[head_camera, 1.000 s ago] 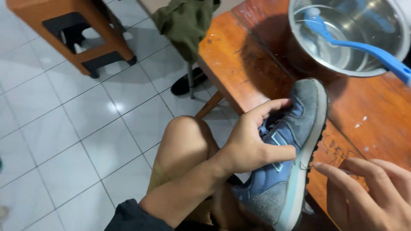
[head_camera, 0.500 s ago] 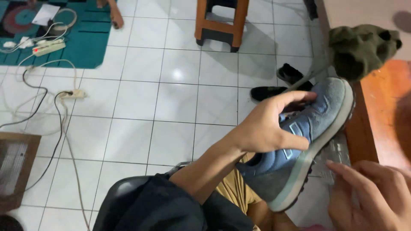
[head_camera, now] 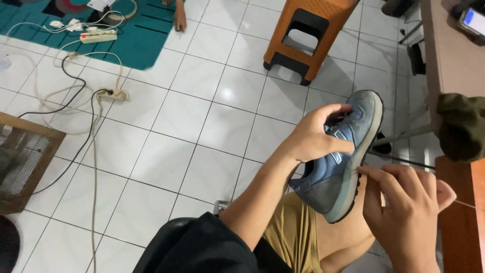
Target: The person is sewing a blue New Balance sneaker using a needle and white thread. They hold the shoe in their left hand and use the needle to stitch the side of the shoe near the sole. The person rotates the shoe to access different areas and pulls the thread through the fabric.
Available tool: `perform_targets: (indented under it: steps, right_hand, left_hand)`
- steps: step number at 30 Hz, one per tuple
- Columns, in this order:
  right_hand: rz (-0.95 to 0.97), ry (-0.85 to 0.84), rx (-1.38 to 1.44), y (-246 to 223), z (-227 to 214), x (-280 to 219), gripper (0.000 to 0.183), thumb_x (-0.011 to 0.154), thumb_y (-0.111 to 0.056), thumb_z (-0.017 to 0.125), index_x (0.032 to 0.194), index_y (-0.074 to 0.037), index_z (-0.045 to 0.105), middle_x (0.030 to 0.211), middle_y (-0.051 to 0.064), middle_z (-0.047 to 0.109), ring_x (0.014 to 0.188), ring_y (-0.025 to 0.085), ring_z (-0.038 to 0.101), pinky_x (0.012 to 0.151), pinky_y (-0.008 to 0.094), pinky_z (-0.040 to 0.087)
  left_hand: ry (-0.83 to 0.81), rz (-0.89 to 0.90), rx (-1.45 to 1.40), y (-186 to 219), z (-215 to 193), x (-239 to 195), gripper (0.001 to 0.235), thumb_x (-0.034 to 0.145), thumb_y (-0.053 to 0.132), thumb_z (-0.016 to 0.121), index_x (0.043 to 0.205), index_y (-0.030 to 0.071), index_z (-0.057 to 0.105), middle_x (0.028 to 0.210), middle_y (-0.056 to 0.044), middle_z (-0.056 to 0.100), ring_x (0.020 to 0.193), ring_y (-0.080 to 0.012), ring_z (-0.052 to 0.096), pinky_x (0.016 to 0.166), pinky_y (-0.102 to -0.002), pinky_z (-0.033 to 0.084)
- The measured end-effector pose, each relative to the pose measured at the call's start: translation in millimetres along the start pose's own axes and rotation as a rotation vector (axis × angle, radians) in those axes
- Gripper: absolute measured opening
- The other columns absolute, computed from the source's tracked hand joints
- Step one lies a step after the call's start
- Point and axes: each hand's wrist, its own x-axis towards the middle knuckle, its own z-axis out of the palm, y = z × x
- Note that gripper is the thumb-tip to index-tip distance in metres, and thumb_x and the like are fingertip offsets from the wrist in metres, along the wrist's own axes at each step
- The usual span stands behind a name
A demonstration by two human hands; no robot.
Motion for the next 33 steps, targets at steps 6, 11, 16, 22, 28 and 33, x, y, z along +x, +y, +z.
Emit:
perform_targets:
  steps: [6,11,16,22,28,33]
  right_hand:
    - [0.019,-0.038,-0.034,5,12,0,0.023,0.101,-0.011,0.076,0.106,-0.033,0.079,0.103,-0.008,0.069,0.099,0.023,0.062,0.101,0.04,0.029]
    - [0.054,-0.024,-0.032,9,18,-5,0.033,0.096,-0.006,0.074,0.107,-0.037,0.08,0.104,-0.01,0.069,0.101,0.021,0.063,0.103,0.04,0.029]
    - [0.087,-0.037,-0.037,9,20,-7,0.039,0.092,-0.005,0.068,0.11,-0.038,0.079,0.103,-0.012,0.066,0.099,0.019,0.061,0.101,0.04,0.029]
    - [0.084,-0.02,0.057,13,21,-11,0.038,0.091,0.001,0.068,0.107,-0.031,0.081,0.099,-0.007,0.068,0.1,0.023,0.062,0.098,0.032,0.044]
    - [0.116,-0.021,-0.027,14,22,-17,0.036,0.093,-0.006,0.068,0.104,-0.038,0.079,0.101,-0.012,0.066,0.102,0.019,0.063,0.1,0.039,0.029]
    - [0.117,-0.012,0.006,20,27,-22,0.037,0.09,-0.007,0.068,0.107,-0.038,0.079,0.102,-0.01,0.066,0.099,0.022,0.062,0.099,0.037,0.036]
  left_hand:
    - [0.001,-0.035,0.037,-1,-2,0,0.094,0.051,0.026,0.066,0.143,0.011,0.056,0.14,-0.006,0.062,0.127,-0.0208,0.059,0.101,-0.031,0.048]
    - [0.004,-0.01,0.044,-8,-1,4,0.094,0.051,0.026,0.067,0.143,0.01,0.056,0.142,-0.007,0.061,0.131,-0.0205,0.057,0.106,-0.031,0.045]
    - [0.005,-0.013,0.028,-8,-2,4,0.092,0.052,0.024,0.066,0.142,0.009,0.056,0.136,-0.007,0.064,0.125,-0.0209,0.06,0.101,-0.031,0.048]
    - [0.012,0.016,0.058,-14,4,6,0.093,0.052,0.026,0.066,0.142,0.009,0.057,0.14,-0.007,0.062,0.128,-0.0202,0.059,0.105,-0.03,0.046]
    - [-0.013,-0.02,0.044,-9,7,1,0.095,0.052,0.024,0.066,0.144,0.008,0.055,0.141,-0.006,0.062,0.129,-0.0198,0.058,0.104,-0.03,0.046]
    - [-0.02,-0.013,0.068,-11,8,3,0.095,0.052,0.026,0.066,0.144,0.009,0.055,0.143,-0.006,0.06,0.13,-0.0203,0.057,0.102,-0.03,0.046]
